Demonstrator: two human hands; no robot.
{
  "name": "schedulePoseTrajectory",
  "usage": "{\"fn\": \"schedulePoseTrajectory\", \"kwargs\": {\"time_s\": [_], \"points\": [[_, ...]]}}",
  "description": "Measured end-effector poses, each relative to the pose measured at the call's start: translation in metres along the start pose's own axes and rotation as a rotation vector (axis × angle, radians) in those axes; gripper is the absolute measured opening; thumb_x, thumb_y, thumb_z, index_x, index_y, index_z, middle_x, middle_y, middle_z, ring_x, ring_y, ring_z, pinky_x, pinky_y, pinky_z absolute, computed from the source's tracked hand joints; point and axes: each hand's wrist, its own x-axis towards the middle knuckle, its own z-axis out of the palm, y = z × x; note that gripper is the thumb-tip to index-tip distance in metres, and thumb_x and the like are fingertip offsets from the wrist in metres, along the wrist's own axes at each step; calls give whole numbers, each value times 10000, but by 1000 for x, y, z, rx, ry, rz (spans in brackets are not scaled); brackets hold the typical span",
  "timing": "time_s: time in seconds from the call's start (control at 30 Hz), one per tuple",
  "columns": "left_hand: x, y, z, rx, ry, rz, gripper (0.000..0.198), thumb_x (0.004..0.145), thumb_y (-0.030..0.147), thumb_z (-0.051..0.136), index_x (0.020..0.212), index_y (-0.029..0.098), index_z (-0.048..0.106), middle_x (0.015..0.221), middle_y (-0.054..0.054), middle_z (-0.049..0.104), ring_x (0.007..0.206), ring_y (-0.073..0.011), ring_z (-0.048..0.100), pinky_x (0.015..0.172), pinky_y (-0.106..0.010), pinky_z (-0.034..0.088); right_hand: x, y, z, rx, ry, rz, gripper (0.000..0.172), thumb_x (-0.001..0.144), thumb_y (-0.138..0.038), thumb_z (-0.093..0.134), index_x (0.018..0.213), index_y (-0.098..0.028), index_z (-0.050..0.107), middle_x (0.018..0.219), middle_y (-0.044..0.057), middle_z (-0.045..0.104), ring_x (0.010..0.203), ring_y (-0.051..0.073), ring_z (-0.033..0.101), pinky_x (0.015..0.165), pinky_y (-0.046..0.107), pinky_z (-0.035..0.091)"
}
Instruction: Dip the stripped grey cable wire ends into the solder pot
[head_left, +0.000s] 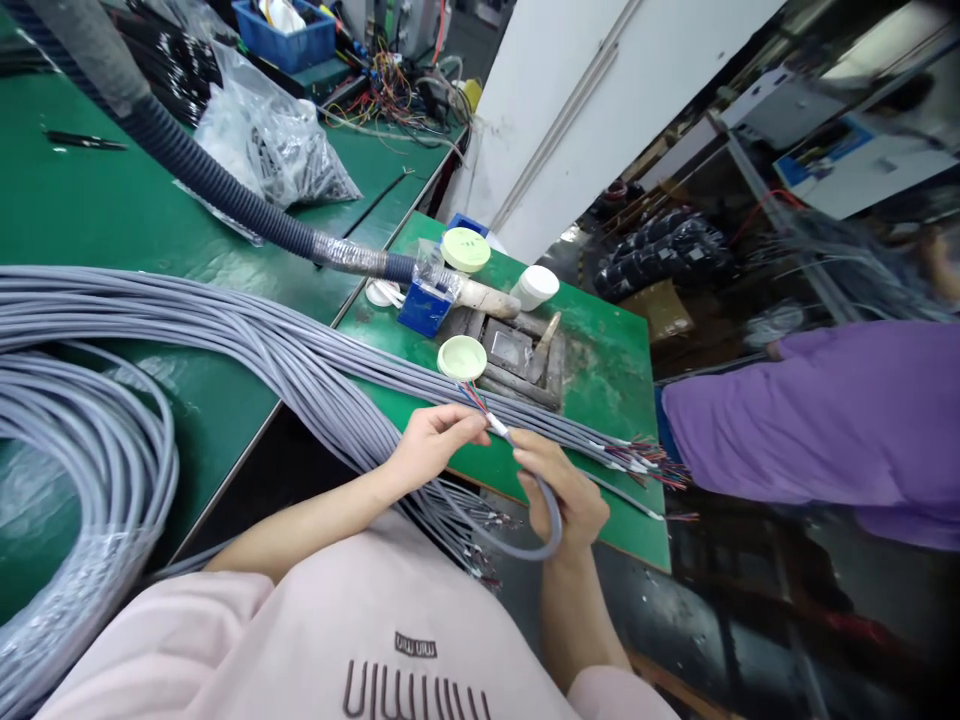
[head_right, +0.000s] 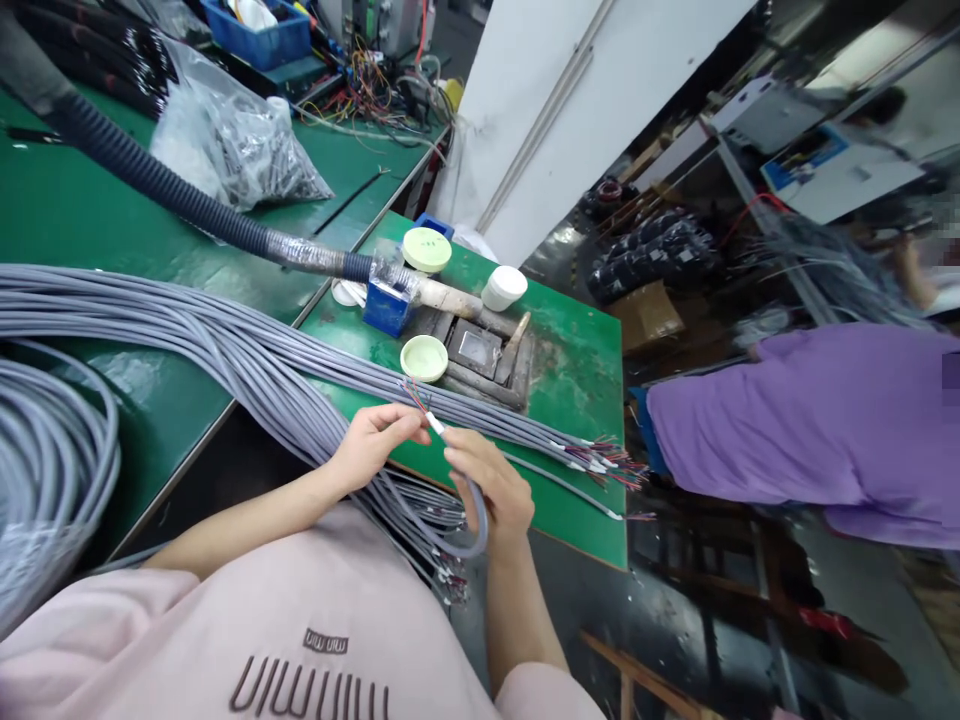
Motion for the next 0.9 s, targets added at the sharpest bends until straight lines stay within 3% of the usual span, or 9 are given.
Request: {"fn": "schedulePoseTrajectory", "kwargs": {"time_s": [0.2, 0.33, 0.4, 0.47, 0.57, 0.7, 0.9], "points": [[-3, 4, 6, -130, 53, -145, 402, 643, 534, 756, 618, 143, 662, 581, -9, 659, 586, -123, 588, 669, -272, 492, -25, -2, 2, 44, -73, 32, 467, 822, -115, 608, 1181, -411, 643, 1158, 25, 702, 1024, 266, 686, 845, 491, 582], [-6, 6, 7, -86, 46, -145, 396, 652, 501, 754, 559, 144, 610, 541, 5, 623, 537, -96, 545, 608, -244, 451, -28, -4, -2, 98, -126, 160, 385, 874, -156, 536, 1136, -401, 675, 1141, 14, 710, 1026, 253, 685, 846, 463, 585], [-7, 5, 8, -50, 31, -150, 400, 662, 490, 747, 545, 142, 587, 528, 11, 606, 518, -84, 523, 575, -231, 422, -27, -7, -4, 108, -94, 288, 308, 883, -205, 537, 1081, -375, 702, 1045, 18, 740, 947, 245, 706, 803, 432, 590], [-8, 4, 10, -18, 20, -156, 400, 666, 479, 745, 543, 139, 575, 515, 19, 587, 502, -72, 499, 548, -218, 394, -24, -9, -4, 135, -91, 434, 213, 877, -279, 560, 1001, -331, 726, 857, 20, 757, 747, 221, 713, 665, 370, 587], [-10, 2, 13, 2, -7, -178, 404, 648, 474, 760, 545, 137, 563, 498, 29, 565, 481, -62, 476, 516, -206, 371, -20, -12, -2, 243, -209, 573, 235, 872, -384, 556, 818, -251, 742, 564, 2, 680, 466, 159, 596, 468, 285, 482], [-14, 3, 16, 1, -34, -215, 408, 632, 474, 771, 546, 139, 553, 501, 23, 571, 472, -70, 490, 505, -211, 389, -16, -13, 5, 399, -274, 676, 344, 848, -454, 572, 659, -199, 707, 425, -12, 589, 375, 118, 493, 436, 257, 402], [-16, 4, 17, 32, -31, -205, 392, 646, 461, 764, 545, 139, 566, 501, 15, 577, 472, -77, 503, 499, -214, 407, -24, -12, 10, 569, -234, 800, 345, 810, -478, 623, 632, -189, 683, 401, -23, 552, 355, 102, 448, 421, 245, 345]]}}
